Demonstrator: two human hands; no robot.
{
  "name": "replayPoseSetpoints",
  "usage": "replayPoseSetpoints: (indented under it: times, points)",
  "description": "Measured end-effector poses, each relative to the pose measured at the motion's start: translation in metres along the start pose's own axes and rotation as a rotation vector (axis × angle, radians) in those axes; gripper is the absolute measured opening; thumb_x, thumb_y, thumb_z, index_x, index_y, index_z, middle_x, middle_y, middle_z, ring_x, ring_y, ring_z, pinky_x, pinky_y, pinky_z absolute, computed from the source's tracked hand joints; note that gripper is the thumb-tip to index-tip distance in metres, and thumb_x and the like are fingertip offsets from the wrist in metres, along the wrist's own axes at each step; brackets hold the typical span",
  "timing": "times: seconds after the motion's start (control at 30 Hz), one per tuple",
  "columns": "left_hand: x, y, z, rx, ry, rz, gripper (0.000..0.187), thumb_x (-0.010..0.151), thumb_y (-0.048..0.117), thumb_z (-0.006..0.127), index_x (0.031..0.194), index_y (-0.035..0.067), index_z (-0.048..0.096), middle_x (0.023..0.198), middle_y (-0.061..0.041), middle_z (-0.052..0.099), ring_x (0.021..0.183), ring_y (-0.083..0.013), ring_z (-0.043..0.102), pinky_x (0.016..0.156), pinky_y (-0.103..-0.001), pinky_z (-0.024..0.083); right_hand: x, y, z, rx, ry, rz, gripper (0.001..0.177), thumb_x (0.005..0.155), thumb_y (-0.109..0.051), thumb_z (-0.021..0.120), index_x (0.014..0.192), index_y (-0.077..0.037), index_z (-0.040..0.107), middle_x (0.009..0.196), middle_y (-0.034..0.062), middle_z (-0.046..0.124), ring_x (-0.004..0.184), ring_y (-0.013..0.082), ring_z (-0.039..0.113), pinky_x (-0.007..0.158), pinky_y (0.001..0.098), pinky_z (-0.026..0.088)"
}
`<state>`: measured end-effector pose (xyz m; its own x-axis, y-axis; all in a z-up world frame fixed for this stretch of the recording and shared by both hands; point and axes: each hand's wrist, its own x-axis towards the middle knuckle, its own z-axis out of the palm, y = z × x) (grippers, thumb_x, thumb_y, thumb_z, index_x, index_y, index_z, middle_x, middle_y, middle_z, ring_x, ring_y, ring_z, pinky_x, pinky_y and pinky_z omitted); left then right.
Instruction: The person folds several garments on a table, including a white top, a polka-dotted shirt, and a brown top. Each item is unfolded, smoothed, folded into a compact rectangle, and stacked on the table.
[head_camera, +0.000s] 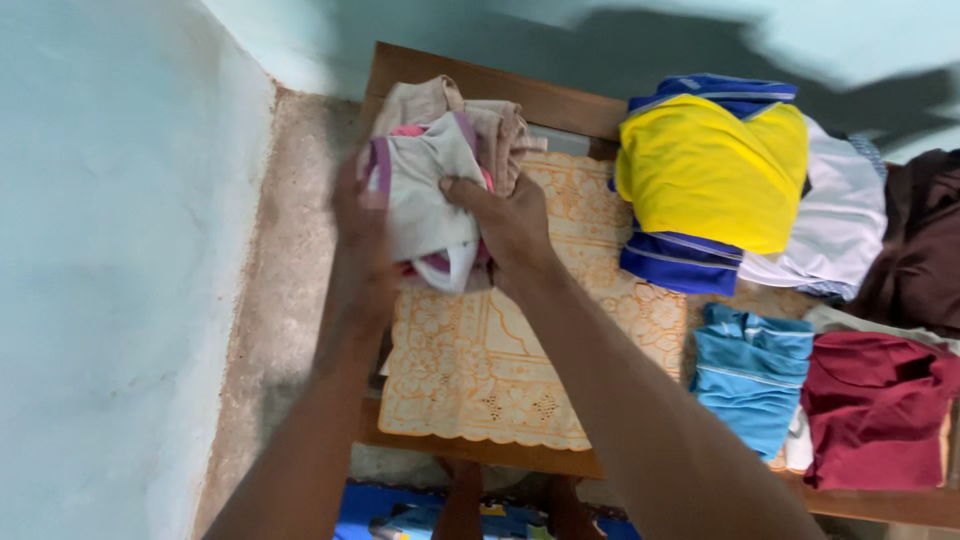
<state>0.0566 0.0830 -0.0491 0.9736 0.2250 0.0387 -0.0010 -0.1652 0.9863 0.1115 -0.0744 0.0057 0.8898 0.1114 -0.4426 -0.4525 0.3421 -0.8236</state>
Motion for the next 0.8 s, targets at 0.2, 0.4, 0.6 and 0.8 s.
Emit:
replayPoseSetpoints:
  times: [0.2,0.4,0.6,0.8]
  points:
    - [-0.034,0.045,-0.006,-0.976,-0.062,-0.588,0.088,0.092,0.070,0.045,0.156,0.009,0.040,0.156,-0.013,0.052,0.139,-0.0293,0.056,0.116,-0.044,0.046,-0.080,-0.012,-0.063,0.273,-0.237,0.065,0.050,0.088,-0.013,0.076,0.132,0.006,0.058,0.115,0.0154,0.072,0.098,0.0222,0.074,0.089,0.0370,0.061]
    - [-0.114,0.021,0.095,-0.909,-0.300,-0.944,0.063,0.092,0.049,0.064,0.141,0.009,0.058,0.133,-0.009,0.067,0.121,-0.0257,0.064,0.106,-0.045,0.051,-0.155,-0.010,-0.172,0.157,0.043,0.066,0.052,0.081,-0.017,0.076,0.128,0.002,0.060,0.109,0.0114,0.073,0.093,0.0208,0.074,0.085,0.0356,0.061]
    - [-0.165,0.023,0.214,0.317,-0.229,-0.349,0.053,0.094,0.036,0.072,0.132,0.001,0.061,0.126,-0.023,0.067,0.120,-0.0391,0.062,0.104,-0.045,0.049,-0.176,0.014,-0.261,-0.692,0.544,-0.082,0.054,0.082,-0.028,0.084,0.119,0.003,0.062,0.104,0.0144,0.074,0.089,0.0247,0.072,0.080,0.0398,0.058]
    - [-0.200,0.062,0.238,0.516,0.134,-0.077,0.055,0.091,0.027,0.072,0.136,0.000,0.054,0.132,-0.027,0.050,0.123,-0.0439,0.049,0.105,-0.053,0.037,-0.197,0.017,-0.242,-1.312,0.770,-0.609,0.063,0.076,-0.023,0.087,0.123,0.010,0.059,0.112,0.0263,0.063,0.108,0.0452,0.059,0.095,0.0536,0.047]
